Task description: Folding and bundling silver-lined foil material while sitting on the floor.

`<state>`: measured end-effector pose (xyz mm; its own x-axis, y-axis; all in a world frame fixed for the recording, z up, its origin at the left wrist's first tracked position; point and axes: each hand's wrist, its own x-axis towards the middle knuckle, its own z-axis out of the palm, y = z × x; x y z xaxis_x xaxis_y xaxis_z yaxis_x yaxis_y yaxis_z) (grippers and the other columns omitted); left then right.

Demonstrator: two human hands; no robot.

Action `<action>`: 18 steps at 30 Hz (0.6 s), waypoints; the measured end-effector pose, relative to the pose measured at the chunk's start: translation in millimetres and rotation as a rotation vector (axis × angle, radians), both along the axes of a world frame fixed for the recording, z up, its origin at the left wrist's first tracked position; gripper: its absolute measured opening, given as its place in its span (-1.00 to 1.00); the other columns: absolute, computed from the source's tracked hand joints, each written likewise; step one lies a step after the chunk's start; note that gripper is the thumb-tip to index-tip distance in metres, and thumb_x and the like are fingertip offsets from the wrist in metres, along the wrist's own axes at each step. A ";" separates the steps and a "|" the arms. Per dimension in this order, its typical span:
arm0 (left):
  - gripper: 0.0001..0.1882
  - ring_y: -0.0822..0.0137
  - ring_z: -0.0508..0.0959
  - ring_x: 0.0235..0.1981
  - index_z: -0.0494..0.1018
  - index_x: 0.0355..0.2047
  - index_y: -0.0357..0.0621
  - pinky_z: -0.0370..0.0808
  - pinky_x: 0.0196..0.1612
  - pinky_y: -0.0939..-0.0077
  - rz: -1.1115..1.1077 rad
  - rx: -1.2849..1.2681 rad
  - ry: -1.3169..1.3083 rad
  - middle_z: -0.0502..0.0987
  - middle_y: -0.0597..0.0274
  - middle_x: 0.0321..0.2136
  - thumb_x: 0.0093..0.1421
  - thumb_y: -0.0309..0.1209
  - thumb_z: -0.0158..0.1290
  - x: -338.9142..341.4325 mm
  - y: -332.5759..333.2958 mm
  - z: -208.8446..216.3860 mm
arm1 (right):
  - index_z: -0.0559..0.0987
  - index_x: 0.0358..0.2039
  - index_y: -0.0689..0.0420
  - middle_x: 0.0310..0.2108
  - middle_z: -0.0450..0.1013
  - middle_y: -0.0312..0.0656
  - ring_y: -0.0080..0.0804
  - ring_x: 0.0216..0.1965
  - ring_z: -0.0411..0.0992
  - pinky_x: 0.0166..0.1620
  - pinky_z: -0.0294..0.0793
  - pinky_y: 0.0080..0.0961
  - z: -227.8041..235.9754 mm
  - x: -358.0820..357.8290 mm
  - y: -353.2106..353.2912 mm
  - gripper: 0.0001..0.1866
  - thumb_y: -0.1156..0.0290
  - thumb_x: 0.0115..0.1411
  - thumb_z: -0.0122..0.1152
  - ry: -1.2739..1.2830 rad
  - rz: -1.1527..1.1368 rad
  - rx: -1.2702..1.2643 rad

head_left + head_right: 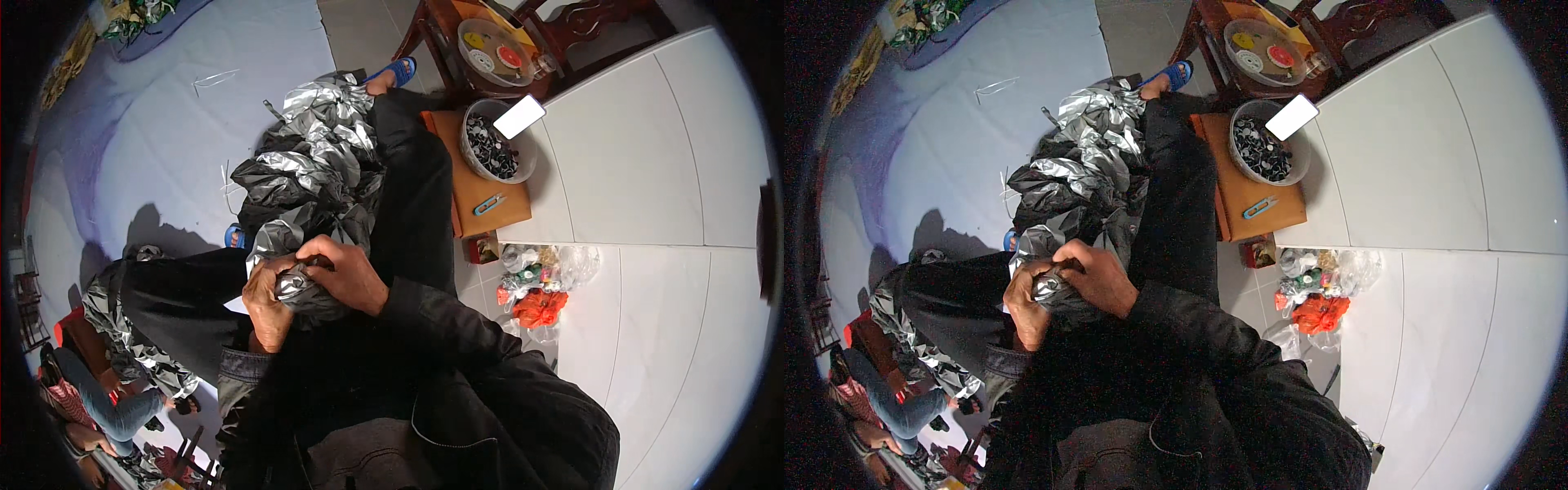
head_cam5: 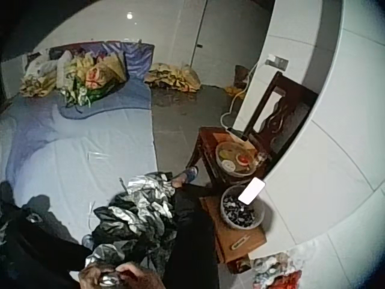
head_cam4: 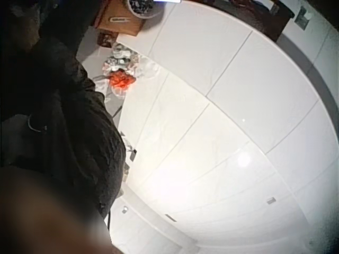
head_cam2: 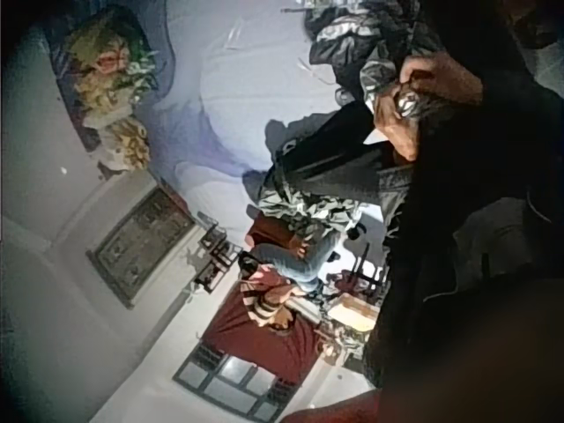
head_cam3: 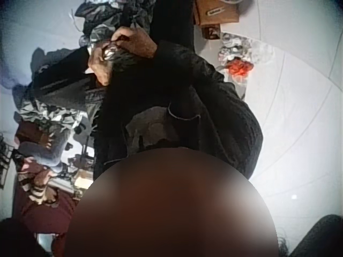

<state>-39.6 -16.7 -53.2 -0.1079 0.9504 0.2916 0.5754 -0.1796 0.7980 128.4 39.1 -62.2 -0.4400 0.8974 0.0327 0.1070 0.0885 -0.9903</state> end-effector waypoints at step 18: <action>-0.66 0.05 0.65 -0.28 0.57 -0.16 -0.19 0.56 -0.19 0.32 -0.020 -0.024 0.039 0.64 0.06 -0.30 -0.02 -0.56 0.22 -0.5 4.7 -6.3 | 0.39 -0.46 0.29 -0.53 0.32 0.05 -0.19 -0.51 0.31 -0.38 0.30 -0.28 -37.6 -2.8 1.3 -0.70 0.32 0.30 0.12 -0.006 0.203 -0.008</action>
